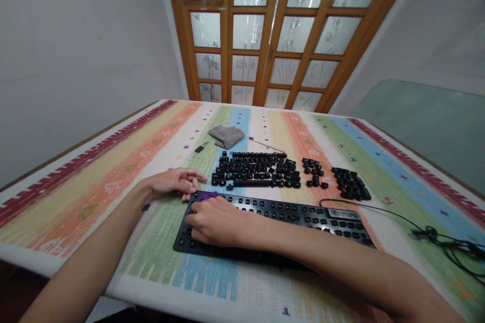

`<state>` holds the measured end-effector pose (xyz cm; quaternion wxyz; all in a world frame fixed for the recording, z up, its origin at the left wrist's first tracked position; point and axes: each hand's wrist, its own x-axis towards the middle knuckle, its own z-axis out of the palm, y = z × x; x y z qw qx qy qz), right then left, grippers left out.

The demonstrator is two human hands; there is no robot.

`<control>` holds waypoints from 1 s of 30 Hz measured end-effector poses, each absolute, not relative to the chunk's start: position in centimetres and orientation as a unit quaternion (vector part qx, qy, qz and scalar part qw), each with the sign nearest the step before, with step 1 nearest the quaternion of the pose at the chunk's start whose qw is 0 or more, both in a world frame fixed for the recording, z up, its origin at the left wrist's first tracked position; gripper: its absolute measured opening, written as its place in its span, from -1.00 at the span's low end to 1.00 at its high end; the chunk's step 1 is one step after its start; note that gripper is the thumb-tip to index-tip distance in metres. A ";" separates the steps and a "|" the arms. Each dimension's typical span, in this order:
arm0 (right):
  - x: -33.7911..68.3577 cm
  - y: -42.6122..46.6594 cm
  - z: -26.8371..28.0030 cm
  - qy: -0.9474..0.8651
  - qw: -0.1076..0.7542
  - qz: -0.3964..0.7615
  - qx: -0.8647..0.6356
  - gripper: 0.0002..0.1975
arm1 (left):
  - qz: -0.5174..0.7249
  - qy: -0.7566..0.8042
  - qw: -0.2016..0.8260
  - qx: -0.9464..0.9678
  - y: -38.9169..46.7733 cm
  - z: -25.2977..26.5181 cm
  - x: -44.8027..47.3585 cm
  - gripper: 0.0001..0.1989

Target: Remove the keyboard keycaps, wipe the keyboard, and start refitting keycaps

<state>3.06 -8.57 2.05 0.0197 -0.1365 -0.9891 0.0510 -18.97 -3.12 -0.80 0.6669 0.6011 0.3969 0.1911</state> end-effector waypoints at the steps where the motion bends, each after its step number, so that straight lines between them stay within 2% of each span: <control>1: 3.1 -8.6 2.2 -0.990 0.012 0.053 -0.131 -0.77 | 0.193 0.397 0.667 0.600 -3.1 -0.8 -19.0 -0.50; 9: 3.8 -7.8 3.8 -0.989 -0.036 0.114 -0.086 -0.79 | 0.201 0.397 0.675 0.588 -3.1 -1.3 -19.1 -0.51; 15: 4.6 -6.7 4.1 -0.971 0.099 0.183 -0.118 -0.75 | 0.187 0.394 0.672 0.598 -2.8 -1.2 -19.3 -0.50; 21: 5.1 -8.3 2.4 -0.989 0.035 0.090 -0.109 -0.82 | 0.193 0.397 0.675 0.591 -3.0 -1.1 -19.0 -0.51; 30: 5.0 -9.1 1.8 -0.994 0.029 0.051 -0.087 -0.81 | 0.191 0.396 0.672 0.596 -3.0 -1.2 -19.2 -0.52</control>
